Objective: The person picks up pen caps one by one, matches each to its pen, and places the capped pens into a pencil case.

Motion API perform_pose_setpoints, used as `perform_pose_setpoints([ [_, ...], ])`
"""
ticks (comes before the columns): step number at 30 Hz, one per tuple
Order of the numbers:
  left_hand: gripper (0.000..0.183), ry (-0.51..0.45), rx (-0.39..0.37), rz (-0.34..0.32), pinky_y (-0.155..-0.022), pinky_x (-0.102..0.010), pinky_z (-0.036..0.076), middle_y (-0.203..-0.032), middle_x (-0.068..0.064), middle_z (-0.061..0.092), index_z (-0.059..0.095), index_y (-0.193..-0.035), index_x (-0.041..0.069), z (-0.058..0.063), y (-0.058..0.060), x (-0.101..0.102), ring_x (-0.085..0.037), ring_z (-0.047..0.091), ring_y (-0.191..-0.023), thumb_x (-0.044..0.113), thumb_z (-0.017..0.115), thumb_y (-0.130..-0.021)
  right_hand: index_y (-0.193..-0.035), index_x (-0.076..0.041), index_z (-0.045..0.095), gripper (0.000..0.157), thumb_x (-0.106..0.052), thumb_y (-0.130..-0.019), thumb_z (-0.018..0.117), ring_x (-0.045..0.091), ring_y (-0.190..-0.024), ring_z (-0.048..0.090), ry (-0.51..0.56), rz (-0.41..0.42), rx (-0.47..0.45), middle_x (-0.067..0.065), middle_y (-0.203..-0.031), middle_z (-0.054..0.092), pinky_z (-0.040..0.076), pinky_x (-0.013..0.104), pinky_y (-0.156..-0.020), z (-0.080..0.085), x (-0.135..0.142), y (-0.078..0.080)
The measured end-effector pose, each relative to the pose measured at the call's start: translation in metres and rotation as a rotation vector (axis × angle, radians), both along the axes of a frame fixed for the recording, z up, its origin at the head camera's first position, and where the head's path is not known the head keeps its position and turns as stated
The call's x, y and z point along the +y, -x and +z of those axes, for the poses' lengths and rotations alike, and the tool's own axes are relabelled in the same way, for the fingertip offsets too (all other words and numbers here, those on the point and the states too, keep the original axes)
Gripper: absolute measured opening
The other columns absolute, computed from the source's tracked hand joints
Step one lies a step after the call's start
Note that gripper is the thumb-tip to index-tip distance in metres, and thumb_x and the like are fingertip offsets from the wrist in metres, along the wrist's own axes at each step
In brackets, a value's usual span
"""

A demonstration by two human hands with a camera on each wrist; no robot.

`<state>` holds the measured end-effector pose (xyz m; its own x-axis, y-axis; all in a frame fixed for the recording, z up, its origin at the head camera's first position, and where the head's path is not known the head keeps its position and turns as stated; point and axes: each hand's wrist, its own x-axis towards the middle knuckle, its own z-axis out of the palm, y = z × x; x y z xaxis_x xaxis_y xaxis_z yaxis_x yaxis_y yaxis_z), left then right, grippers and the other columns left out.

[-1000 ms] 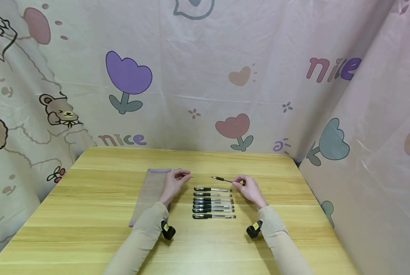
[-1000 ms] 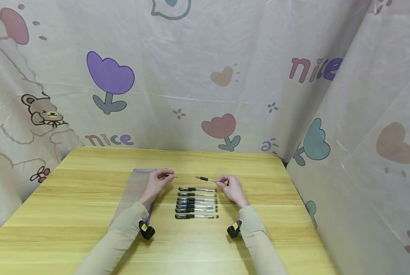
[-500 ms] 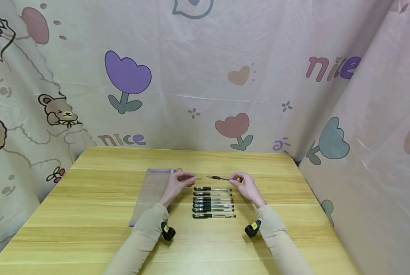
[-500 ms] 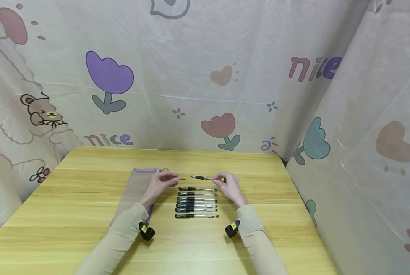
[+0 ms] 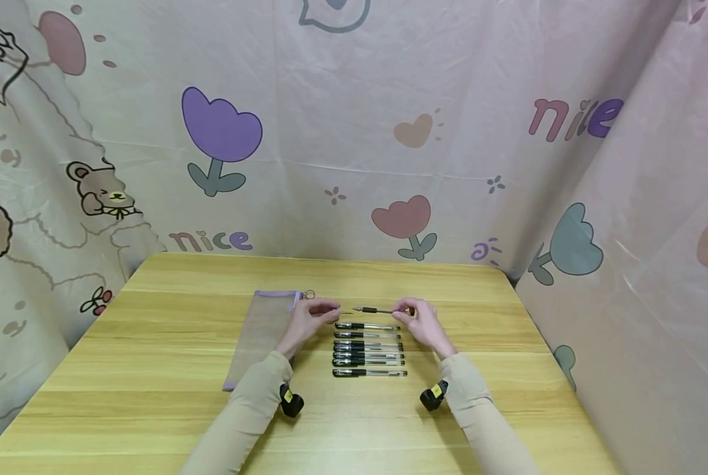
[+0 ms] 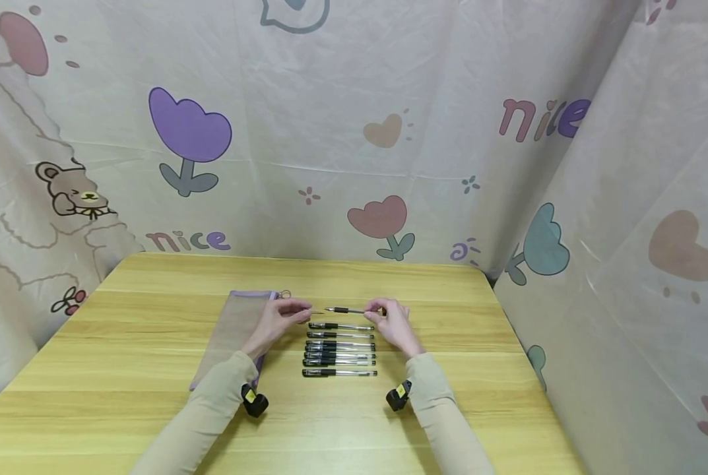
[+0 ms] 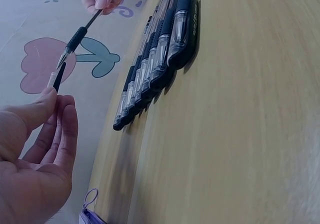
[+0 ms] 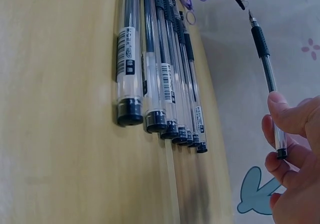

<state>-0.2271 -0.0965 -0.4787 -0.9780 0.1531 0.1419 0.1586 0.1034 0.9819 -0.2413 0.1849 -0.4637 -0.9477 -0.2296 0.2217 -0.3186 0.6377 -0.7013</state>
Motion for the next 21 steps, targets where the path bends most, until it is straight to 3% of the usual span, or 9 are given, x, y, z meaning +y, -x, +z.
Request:
perform_pose_setpoints([
  [5,0.027,-0.013,-0.009,-0.003,-0.084,-0.031,0.061,-0.111,-0.029,0.071,0.068,-0.114,-0.009,0.0005,-0.0005,0.0008,-0.03,0.075,-0.092,0.0,0.072,-0.089,-0.098,-0.011,0.073,0.008,-0.012,-0.09,0.072,0.017,-0.086,0.053,-0.001,-0.003,-0.011,0.004,-0.091,0.072,0.029,0.046,-0.094,0.0007,-0.0013,-0.0001],
  [13,0.026,-0.004,-0.007,0.002,-0.081,-0.028,0.061,-0.109,-0.028,0.072,0.069,-0.113,-0.01,-0.0009,0.0009,0.001,-0.02,0.075,-0.087,0.0,0.072,-0.089,-0.097,-0.012,0.073,0.007,-0.013,-0.09,0.073,0.017,-0.087,0.055,-0.012,-0.009,-0.014,0.004,-0.092,0.073,0.029,0.044,-0.094,0.0001,-0.0028,0.0008],
  [21,0.027,-0.004,0.021,-0.03,-0.08,-0.026,0.061,-0.11,-0.031,0.071,0.067,-0.113,-0.012,-0.0026,0.0014,0.0,-0.026,0.075,-0.09,-0.001,0.072,-0.089,-0.096,-0.012,0.073,0.006,-0.012,-0.09,0.073,0.018,-0.087,0.056,-0.021,0.002,0.01,0.003,-0.091,0.073,0.031,0.043,-0.091,-0.0013,-0.0019,0.0006],
])
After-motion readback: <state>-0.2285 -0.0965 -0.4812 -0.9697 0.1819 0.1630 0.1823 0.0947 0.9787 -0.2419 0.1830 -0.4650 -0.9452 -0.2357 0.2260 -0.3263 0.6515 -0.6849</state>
